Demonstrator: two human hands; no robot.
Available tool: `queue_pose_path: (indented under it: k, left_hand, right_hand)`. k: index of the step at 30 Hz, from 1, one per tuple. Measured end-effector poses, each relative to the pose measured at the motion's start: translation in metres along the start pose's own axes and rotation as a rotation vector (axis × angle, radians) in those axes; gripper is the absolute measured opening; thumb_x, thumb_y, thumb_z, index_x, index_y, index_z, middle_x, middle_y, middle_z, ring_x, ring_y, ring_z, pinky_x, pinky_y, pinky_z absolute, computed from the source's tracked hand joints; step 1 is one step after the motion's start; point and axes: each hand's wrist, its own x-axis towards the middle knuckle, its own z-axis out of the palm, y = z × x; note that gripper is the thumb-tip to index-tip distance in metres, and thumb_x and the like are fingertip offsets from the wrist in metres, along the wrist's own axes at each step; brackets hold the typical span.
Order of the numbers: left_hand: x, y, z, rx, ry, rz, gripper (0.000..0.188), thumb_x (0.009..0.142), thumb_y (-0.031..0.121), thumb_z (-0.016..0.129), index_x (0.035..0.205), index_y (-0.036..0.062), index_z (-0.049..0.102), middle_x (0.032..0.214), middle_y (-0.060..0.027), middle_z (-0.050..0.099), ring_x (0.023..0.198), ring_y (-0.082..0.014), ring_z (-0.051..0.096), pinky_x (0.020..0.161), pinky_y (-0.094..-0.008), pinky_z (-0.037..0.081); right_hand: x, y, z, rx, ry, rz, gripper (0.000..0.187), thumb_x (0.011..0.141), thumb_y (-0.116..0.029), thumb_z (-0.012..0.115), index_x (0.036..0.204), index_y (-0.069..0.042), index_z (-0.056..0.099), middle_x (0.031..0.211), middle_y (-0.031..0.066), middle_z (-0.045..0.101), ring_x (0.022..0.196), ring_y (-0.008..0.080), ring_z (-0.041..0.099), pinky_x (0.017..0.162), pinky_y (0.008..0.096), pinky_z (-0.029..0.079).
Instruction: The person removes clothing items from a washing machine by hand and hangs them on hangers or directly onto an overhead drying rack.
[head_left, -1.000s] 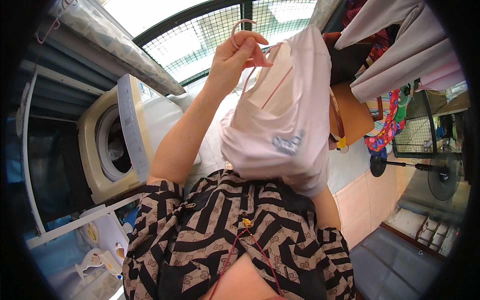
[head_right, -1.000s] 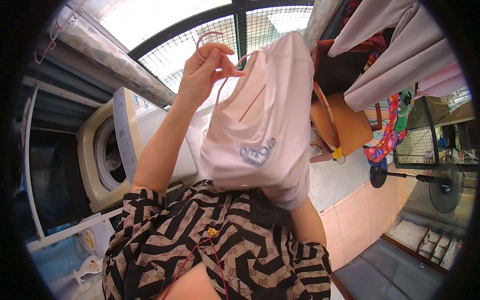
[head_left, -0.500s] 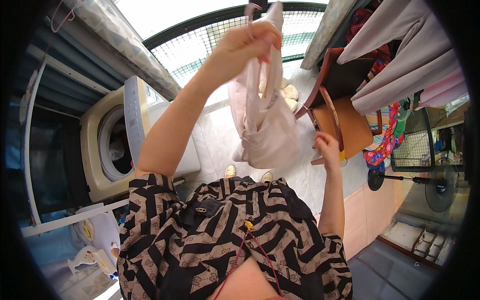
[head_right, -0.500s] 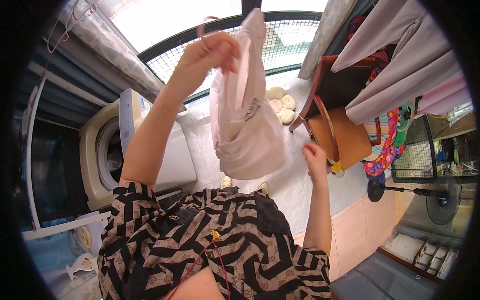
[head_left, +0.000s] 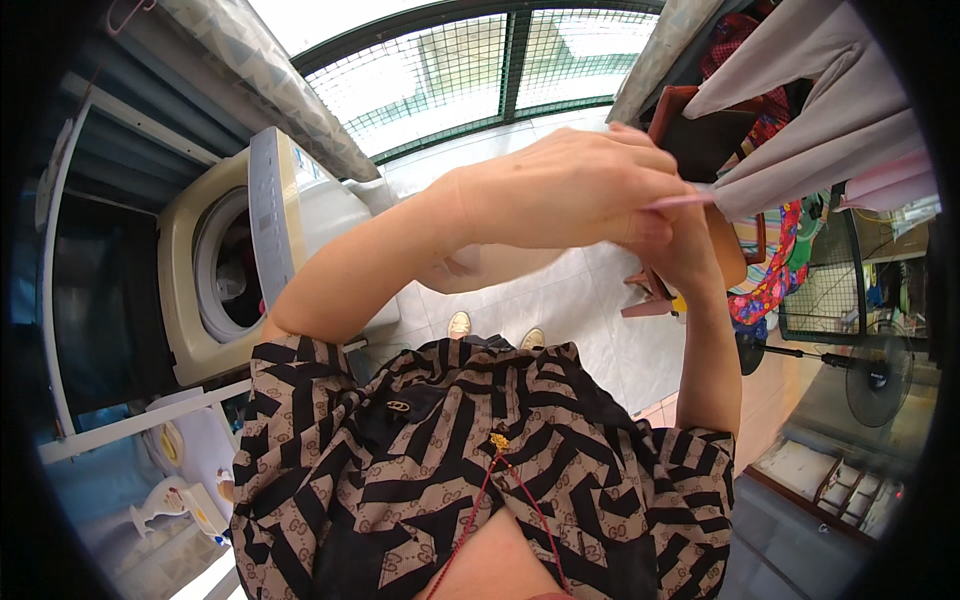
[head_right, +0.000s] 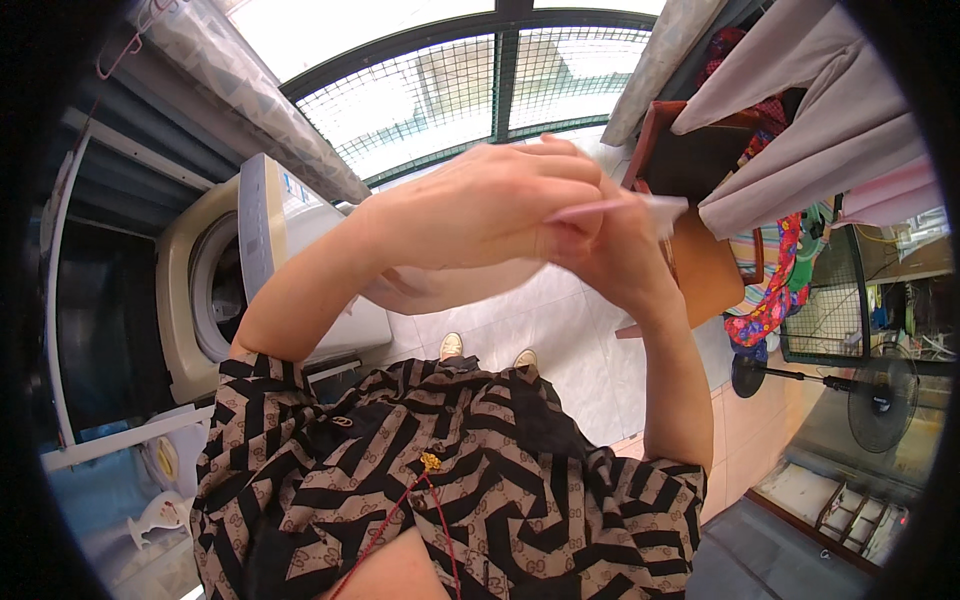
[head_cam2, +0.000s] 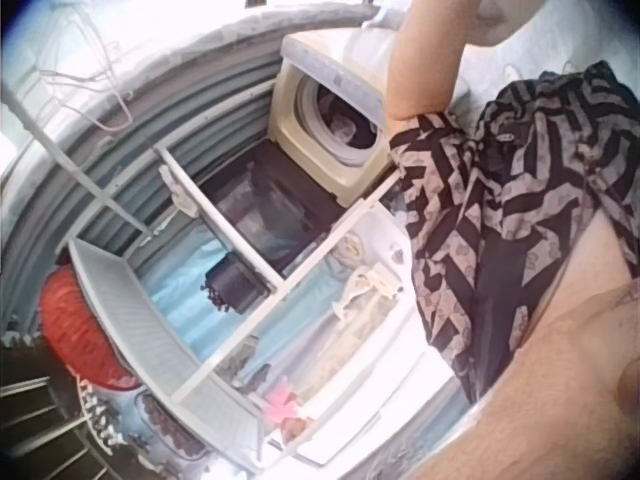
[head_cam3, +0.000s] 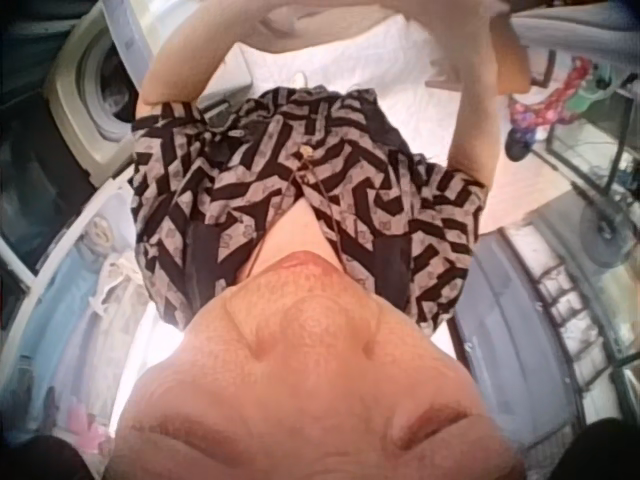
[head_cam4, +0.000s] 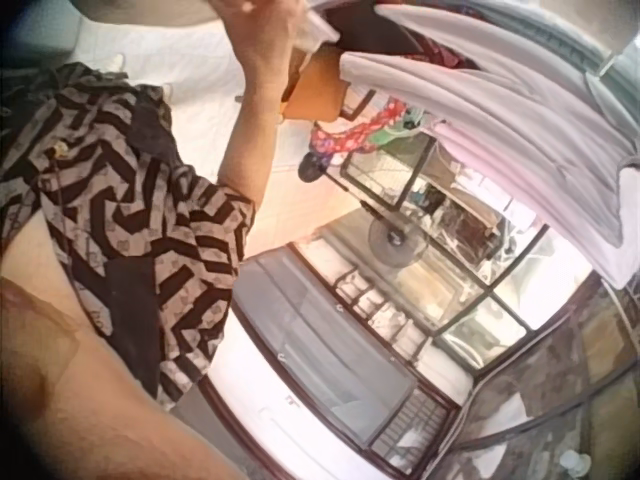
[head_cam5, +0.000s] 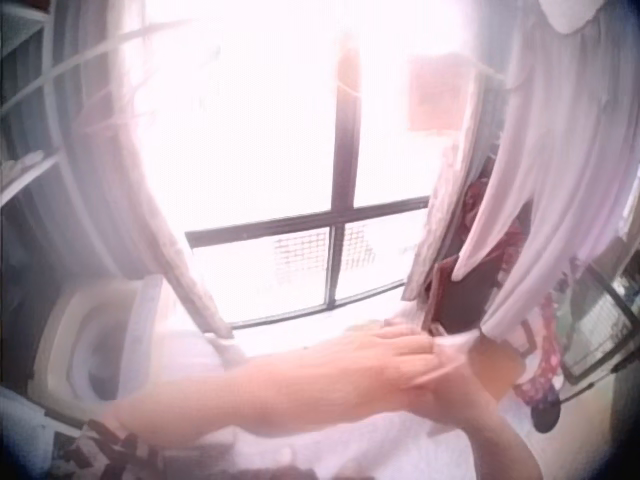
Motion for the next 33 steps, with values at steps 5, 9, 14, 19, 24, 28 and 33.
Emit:
queue_pose_path:
  k: [5,9,14,19,24,28,33]
  left_hand:
    - [-0.037,-0.027,-0.016,-0.089,0.061,-0.093,0.05,0.069,0.024,0.075,0.115,0.01,0.059,0.108,-0.0075,0.056,0.104,-0.0236,0.055,0.088,-0.0355,0.046]
    - [-0.109,-0.081,0.006,-0.338,-0.131,-0.463,0.089,0.063,0.046,0.08,0.136,0.0124,0.043,0.133,-0.0106,0.049,0.123,-0.0276,0.047,0.099,-0.05,0.041]
    - [-0.164,-0.075,0.039,-0.583,-0.309,-0.603,0.078,0.072,0.035,0.079,0.136,0.008,0.043,0.122,-0.0102,0.055,0.112,-0.0236,0.053,0.085,-0.0344,0.049]
    - [-0.142,-0.025,0.004,-0.102,0.03,-0.503,0.031,0.071,0.0,0.068,0.102,0.0037,0.064,0.087,-0.008,0.062,0.082,-0.0233,0.062,0.07,-0.0339,0.049]
    - [-0.183,-0.036,-0.017,0.045,0.415,-0.607,0.018,0.071,-0.005,0.064,0.088,0.0014,0.065,0.077,-0.0042,0.06,0.064,-0.0142,0.057,0.054,-0.0255,0.043]
    - [-0.198,-0.073,0.028,-0.044,0.262,-0.751,0.015,0.075,-0.002,0.066,0.09,0.0008,0.064,0.079,-0.0074,0.061,0.066,-0.0208,0.057,0.062,-0.0301,0.045]
    - [-0.216,-0.087,0.048,0.208,-0.048,-0.866,0.036,0.076,-0.003,0.065,0.111,0.0081,0.063,0.097,-0.0089,0.063,0.086,-0.0224,0.062,0.074,-0.0302,0.049]
  right_hand:
    - [-0.017,0.016,-0.004,0.148,-0.095,0.204,0.015,0.08,-0.006,0.07,0.079,0.005,0.06,0.086,0.0062,0.066,0.068,0.0085,0.054,0.059,0.0231,0.043]
    - [-0.031,0.022,-0.01,0.09,0.051,0.165,0.016,0.085,-0.013,0.067,0.08,0.002,0.066,0.063,0.0036,0.058,0.057,0.0067,0.049,0.05,0.0229,0.035]
    - [-0.048,0.011,-0.034,0.0,0.178,0.172,0.015,0.086,-0.01,0.065,0.077,0.002,0.062,0.064,0.0043,0.056,0.055,0.009,0.047,0.049,0.0232,0.034]
    - [-0.065,-0.012,-0.062,-0.083,0.312,0.118,0.018,0.088,-0.01,0.061,0.073,0.0,0.059,0.062,0.0016,0.051,0.054,0.007,0.04,0.049,0.0226,0.027]
    - [-0.1,0.027,-0.075,0.094,0.541,0.325,0.026,0.091,-0.015,0.057,0.07,0.001,0.057,0.063,-0.002,0.047,0.057,0.0055,0.038,0.053,0.0219,0.026]
    - [-0.098,0.03,-0.054,0.327,0.677,0.32,0.025,0.089,-0.012,0.055,0.068,0.0,0.054,0.063,-0.0013,0.044,0.057,0.0053,0.035,0.052,0.0214,0.022]
    - [-0.102,0.028,-0.066,0.275,0.833,0.335,0.023,0.088,-0.01,0.051,0.067,-0.001,0.052,0.064,-0.0017,0.043,0.058,0.0052,0.036,0.053,0.0214,0.023]
